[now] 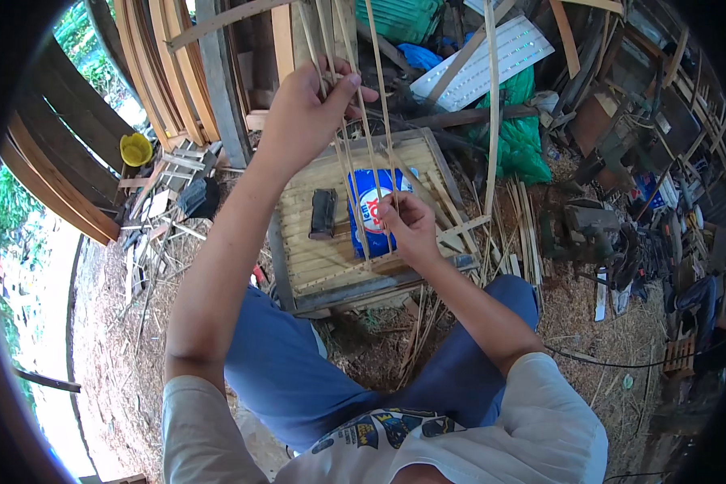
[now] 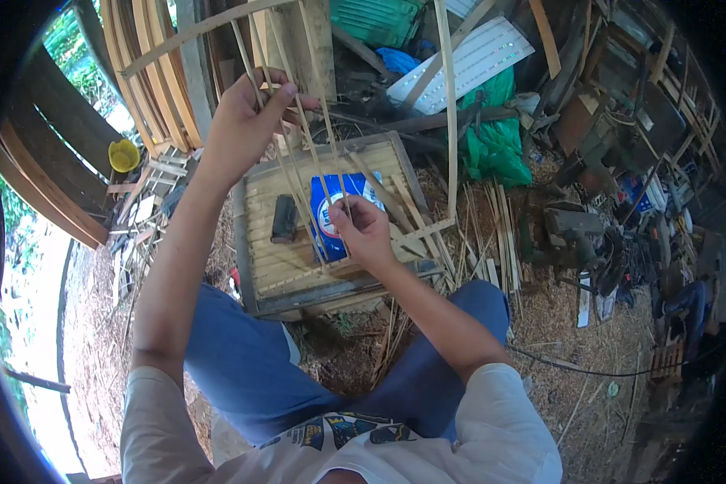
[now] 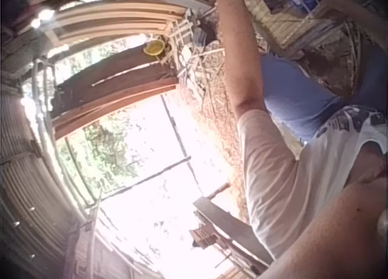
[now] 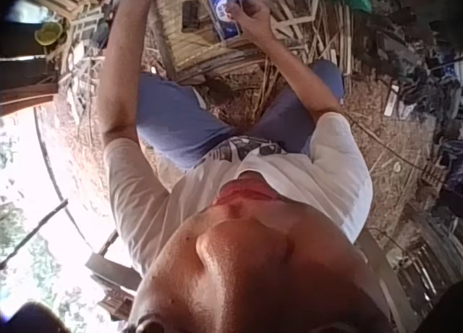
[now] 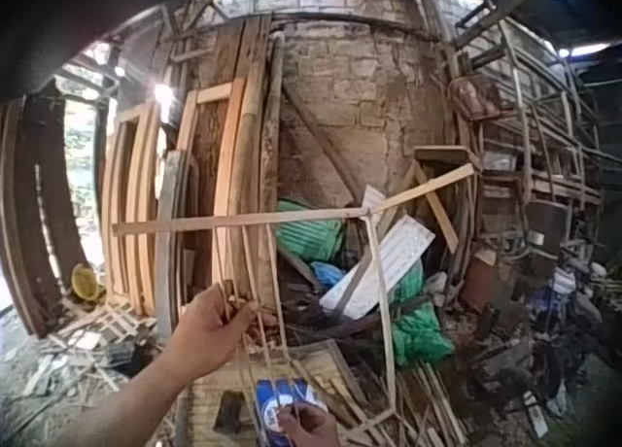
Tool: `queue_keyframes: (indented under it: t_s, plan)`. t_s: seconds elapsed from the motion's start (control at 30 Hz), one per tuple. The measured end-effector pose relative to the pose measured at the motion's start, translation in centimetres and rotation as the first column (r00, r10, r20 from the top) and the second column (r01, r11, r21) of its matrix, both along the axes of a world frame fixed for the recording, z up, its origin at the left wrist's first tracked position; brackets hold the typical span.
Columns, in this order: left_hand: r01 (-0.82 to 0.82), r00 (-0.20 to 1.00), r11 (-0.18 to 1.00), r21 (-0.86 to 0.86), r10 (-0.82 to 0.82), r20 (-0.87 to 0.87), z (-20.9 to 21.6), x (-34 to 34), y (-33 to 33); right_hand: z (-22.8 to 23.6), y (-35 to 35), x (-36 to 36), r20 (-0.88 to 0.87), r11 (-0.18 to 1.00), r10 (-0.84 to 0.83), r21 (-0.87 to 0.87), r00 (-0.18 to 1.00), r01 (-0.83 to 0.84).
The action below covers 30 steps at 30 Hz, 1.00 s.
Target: The person is assembling a wooden frame by inserting thin bamboo rods into holes in wooden strips and tapping them into place with a small hammer. They pick up the rods one at a time from a pile on the ground and fit them into the structure.
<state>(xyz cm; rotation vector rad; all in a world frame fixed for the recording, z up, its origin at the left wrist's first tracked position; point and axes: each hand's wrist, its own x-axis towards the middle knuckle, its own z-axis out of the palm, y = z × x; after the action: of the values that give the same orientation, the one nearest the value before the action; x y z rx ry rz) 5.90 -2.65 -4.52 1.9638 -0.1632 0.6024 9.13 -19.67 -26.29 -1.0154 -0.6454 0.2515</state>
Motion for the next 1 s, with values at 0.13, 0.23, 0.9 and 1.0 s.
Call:
queue_keyframes:
  t_s: [0.13, 0.23, 0.9, 1.0]
  plan:
    - [-0.018, 0.999, 0.999, -0.036, 0.019, 0.032, 0.3, -0.3, -0.6, 0.1, -0.2, -0.1, 0.012, 1.000, 0.000, -0.014, 1.000, 0.001]
    - [-0.010, 1.000, 0.999, -0.032, 0.010, 0.025, 0.4, -0.3, -1.0, 0.0, -0.3, 0.2, 0.024, 0.999, -0.015, -0.028, 1.000, 0.016]
    - [0.099, 0.995, 0.984, -0.148, -0.099, 0.005, 0.8, 0.7, -1.1, 6.3, -2.4, 3.4, 0.198, 0.948, -0.306, 0.153, 0.931, 0.279]
    - [0.088, 0.996, 0.987, -0.132, -0.087, 0.010, 0.9, 0.6, -1.2, 8.9, -3.3, 4.4, 0.290, 0.924, -0.383, 0.093, 0.877, 0.372]
